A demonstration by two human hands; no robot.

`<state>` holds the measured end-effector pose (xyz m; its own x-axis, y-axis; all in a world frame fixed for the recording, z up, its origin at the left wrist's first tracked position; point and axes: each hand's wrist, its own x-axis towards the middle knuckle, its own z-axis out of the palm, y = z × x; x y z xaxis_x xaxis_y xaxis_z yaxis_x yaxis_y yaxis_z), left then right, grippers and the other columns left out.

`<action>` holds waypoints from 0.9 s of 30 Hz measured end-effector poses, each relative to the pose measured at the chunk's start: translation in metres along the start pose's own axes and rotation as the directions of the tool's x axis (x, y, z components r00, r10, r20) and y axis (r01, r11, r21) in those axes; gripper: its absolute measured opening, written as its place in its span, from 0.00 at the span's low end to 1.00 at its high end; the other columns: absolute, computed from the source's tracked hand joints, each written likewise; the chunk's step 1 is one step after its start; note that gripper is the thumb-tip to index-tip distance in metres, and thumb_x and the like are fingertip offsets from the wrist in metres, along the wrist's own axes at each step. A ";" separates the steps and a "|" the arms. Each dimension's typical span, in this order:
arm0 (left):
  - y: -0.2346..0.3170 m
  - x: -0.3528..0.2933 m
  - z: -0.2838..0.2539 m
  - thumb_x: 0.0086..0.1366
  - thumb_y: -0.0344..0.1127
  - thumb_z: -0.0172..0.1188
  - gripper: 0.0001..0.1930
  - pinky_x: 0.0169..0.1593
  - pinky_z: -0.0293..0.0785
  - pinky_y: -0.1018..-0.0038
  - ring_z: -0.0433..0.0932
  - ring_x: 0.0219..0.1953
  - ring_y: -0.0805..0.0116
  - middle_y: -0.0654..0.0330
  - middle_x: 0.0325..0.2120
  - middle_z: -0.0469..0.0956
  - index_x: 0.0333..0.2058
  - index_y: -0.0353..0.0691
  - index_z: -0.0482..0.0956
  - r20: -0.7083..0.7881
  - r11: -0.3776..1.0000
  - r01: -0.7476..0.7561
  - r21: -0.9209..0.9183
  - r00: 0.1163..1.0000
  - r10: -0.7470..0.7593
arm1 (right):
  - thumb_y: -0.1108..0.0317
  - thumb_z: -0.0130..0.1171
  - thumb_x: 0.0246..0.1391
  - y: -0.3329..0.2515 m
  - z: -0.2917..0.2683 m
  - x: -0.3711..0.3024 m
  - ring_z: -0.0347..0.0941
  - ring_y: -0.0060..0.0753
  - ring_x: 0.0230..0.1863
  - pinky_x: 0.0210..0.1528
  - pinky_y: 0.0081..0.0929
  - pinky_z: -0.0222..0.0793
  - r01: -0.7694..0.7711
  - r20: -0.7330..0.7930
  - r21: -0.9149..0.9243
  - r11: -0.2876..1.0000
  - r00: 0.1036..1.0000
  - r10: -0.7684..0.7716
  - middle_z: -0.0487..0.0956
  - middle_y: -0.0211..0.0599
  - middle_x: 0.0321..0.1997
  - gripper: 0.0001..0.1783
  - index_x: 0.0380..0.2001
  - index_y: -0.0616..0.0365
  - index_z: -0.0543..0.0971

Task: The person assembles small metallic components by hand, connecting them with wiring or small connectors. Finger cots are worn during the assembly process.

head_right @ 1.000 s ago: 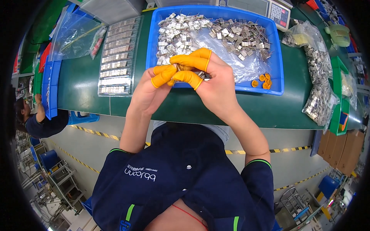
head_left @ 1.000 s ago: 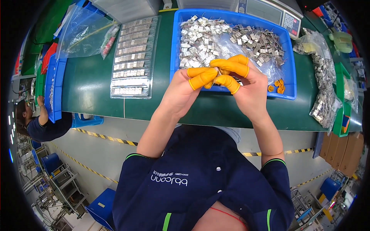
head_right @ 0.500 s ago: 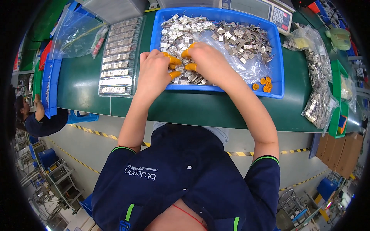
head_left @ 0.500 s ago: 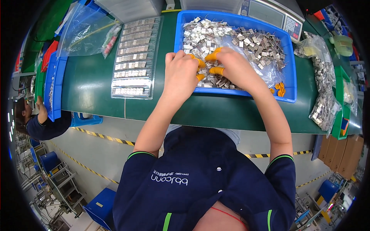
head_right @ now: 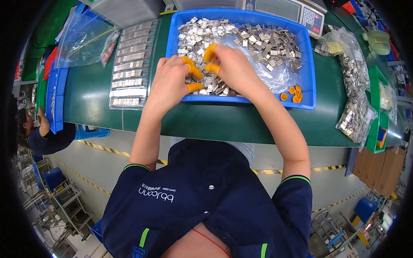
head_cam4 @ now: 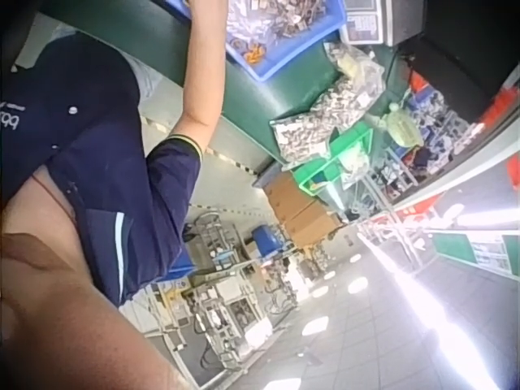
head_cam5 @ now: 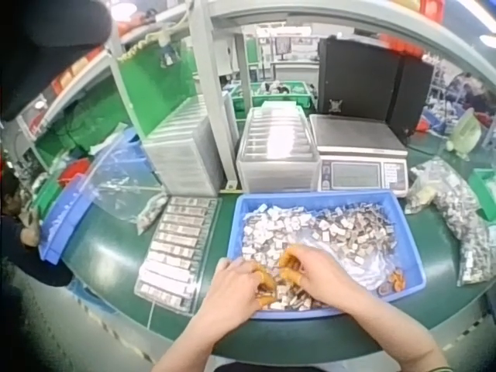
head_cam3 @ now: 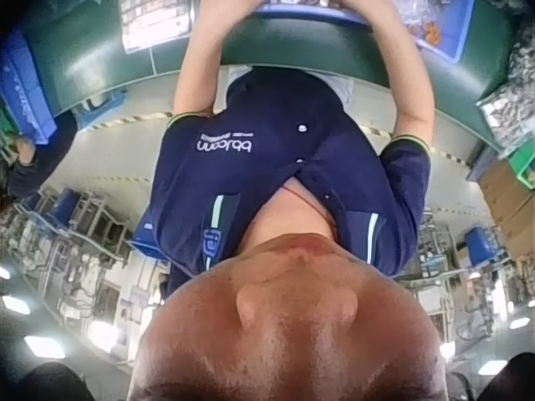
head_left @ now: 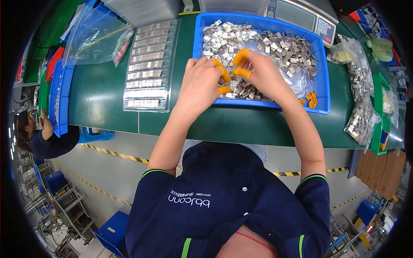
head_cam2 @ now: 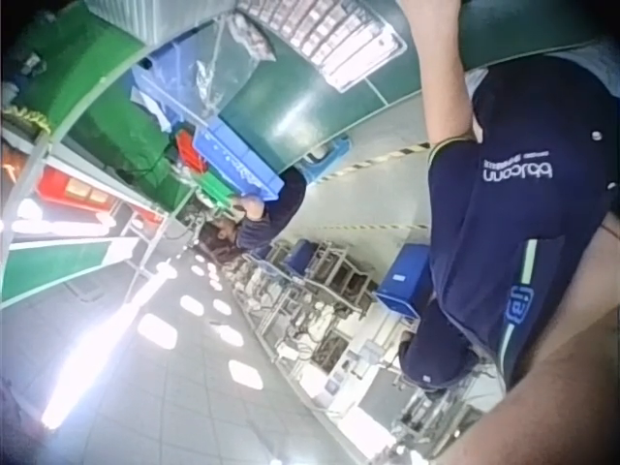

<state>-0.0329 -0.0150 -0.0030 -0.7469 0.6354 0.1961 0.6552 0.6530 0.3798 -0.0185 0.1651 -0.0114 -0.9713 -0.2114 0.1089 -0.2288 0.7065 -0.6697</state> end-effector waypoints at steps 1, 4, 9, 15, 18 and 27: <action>-0.001 0.000 -0.001 0.43 0.30 0.62 0.06 0.43 0.59 0.69 0.70 0.35 0.62 0.57 0.24 0.73 0.22 0.35 0.78 0.071 0.998 -0.056 -0.003 0.996 0.056 | 0.75 0.59 0.40 -0.003 -0.004 0.000 0.72 0.36 0.30 0.32 0.29 0.68 -0.079 -0.070 0.188 0.979 0.993 0.094 0.74 0.41 0.28 0.12 0.33 0.60 0.74; -0.003 0.006 0.006 0.42 0.30 0.62 0.06 0.44 0.58 0.69 0.70 0.35 0.61 0.56 0.24 0.73 0.22 0.36 0.78 0.231 0.996 -0.080 0.049 0.971 0.066 | 0.73 0.61 0.42 0.002 -0.010 -0.003 0.73 0.31 0.28 0.32 0.24 0.69 -0.049 -0.156 0.233 0.971 0.984 0.088 0.75 0.38 0.27 0.12 0.34 0.55 0.78; 0.003 0.021 0.000 0.42 0.29 0.61 0.08 0.39 0.65 0.67 0.74 0.31 0.57 0.52 0.24 0.75 0.25 0.37 0.80 0.406 0.989 -0.125 0.080 0.910 0.082 | 0.78 0.58 0.45 0.005 -0.017 -0.012 0.75 0.27 0.35 0.40 0.20 0.71 -0.230 -0.027 0.621 0.749 0.949 0.314 0.77 0.36 0.35 0.10 0.35 0.65 0.77; 0.000 0.018 -0.018 0.45 0.29 0.61 0.10 0.35 0.71 0.69 0.76 0.28 0.55 0.50 0.24 0.76 0.29 0.37 0.80 0.297 0.990 -0.143 -0.016 0.944 0.142 | 0.80 0.59 0.43 0.010 -0.018 -0.025 0.75 0.28 0.36 0.41 0.22 0.72 -0.106 -0.155 0.667 0.737 0.948 0.277 0.77 0.38 0.37 0.13 0.36 0.66 0.76; 0.003 0.009 -0.022 0.49 0.28 0.59 0.11 0.37 0.70 0.72 0.75 0.29 0.58 0.51 0.26 0.76 0.34 0.38 0.79 0.054 0.975 0.016 -0.221 0.999 -0.005 | 0.79 0.60 0.43 -0.002 -0.017 -0.029 0.75 0.26 0.36 0.41 0.20 0.71 -0.044 -0.215 0.699 0.713 0.939 0.269 0.77 0.36 0.34 0.12 0.35 0.64 0.77; 0.020 -0.011 -0.018 0.58 0.26 0.55 0.11 0.38 0.71 0.79 0.77 0.37 0.68 0.55 0.35 0.76 0.39 0.27 0.73 0.129 0.099 0.190 -0.977 0.892 -0.434 | 0.74 0.59 0.46 -0.025 0.001 -0.032 0.71 0.25 0.41 0.43 0.20 0.65 0.041 -0.303 0.552 0.833 0.940 0.155 0.76 0.34 0.35 0.11 0.36 0.63 0.78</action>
<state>-0.0132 -0.0164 0.0192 -0.9357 0.3362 -0.1066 -0.1872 -0.2172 0.9580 0.0187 0.1537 0.0015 -0.9683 0.1157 0.2212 -0.1944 0.2067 -0.9589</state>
